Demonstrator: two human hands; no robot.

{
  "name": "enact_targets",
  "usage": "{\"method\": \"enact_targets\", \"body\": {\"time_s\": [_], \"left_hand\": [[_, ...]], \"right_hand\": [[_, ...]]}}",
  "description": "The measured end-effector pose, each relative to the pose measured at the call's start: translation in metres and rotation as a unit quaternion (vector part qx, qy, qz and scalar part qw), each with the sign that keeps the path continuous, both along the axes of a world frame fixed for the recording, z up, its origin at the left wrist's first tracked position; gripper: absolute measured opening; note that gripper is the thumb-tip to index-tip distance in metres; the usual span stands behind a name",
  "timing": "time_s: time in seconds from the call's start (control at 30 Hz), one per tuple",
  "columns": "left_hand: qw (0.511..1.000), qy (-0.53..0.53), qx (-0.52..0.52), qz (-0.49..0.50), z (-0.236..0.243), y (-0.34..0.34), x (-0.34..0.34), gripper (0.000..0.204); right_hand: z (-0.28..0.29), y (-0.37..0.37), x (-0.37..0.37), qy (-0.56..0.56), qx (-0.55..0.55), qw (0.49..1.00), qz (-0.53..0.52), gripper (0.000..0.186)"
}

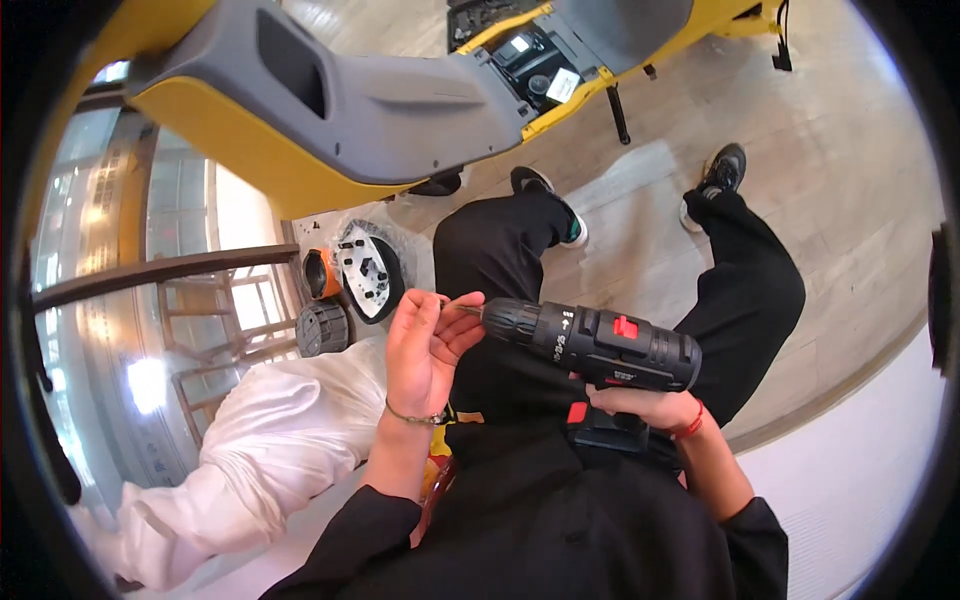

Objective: Repairing a yellow electric scooter by removing and installing plastic body panels using a power drill.

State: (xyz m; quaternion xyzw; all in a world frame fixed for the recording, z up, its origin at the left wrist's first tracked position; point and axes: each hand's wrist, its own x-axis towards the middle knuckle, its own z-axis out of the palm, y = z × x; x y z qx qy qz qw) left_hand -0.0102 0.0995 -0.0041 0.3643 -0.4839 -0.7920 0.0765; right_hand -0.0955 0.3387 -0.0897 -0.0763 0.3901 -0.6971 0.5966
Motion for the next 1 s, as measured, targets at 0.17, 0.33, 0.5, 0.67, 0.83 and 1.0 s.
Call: {"method": "enact_targets", "body": {"time_s": [0.17, 0.33, 0.5, 0.67, 0.83, 1.0], "left_hand": [[0.997, 0.003, 0.060, 0.040, -0.020, 0.004, 0.009, 0.013], [0.981, -0.017, 0.100, 0.168, -0.067, -0.023, 0.037, 0.009], [0.940, -0.032, 0.147, 0.306, -0.155, -0.093, 0.105, 0.007], [0.910, -0.047, 0.177, 0.372, -0.310, -0.170, 0.165, 0.005], [0.849, -0.155, 0.227, 0.452, -0.385, -0.203, 0.190, 0.010], [0.845, -0.028, 0.122, 0.520, -0.402, -0.348, 0.220, 0.013]], "right_hand": [[-0.007, 0.007, 0.005, -0.001, -0.002, 1.000, -0.003, 0.027], [-0.020, 0.022, 0.009, -0.079, 0.003, 0.995, -0.054, 0.037], [-0.018, 0.016, 0.010, -0.062, 0.014, 0.992, -0.106, 0.039], [-0.053, -0.026, 0.012, -0.018, 0.050, 0.988, -0.146, 0.042], [-0.036, -0.020, 0.014, -0.026, 0.155, 0.972, -0.173, 0.016], [-0.036, -0.067, 0.012, -0.038, 0.183, 0.967, -0.174, 0.019]]}}
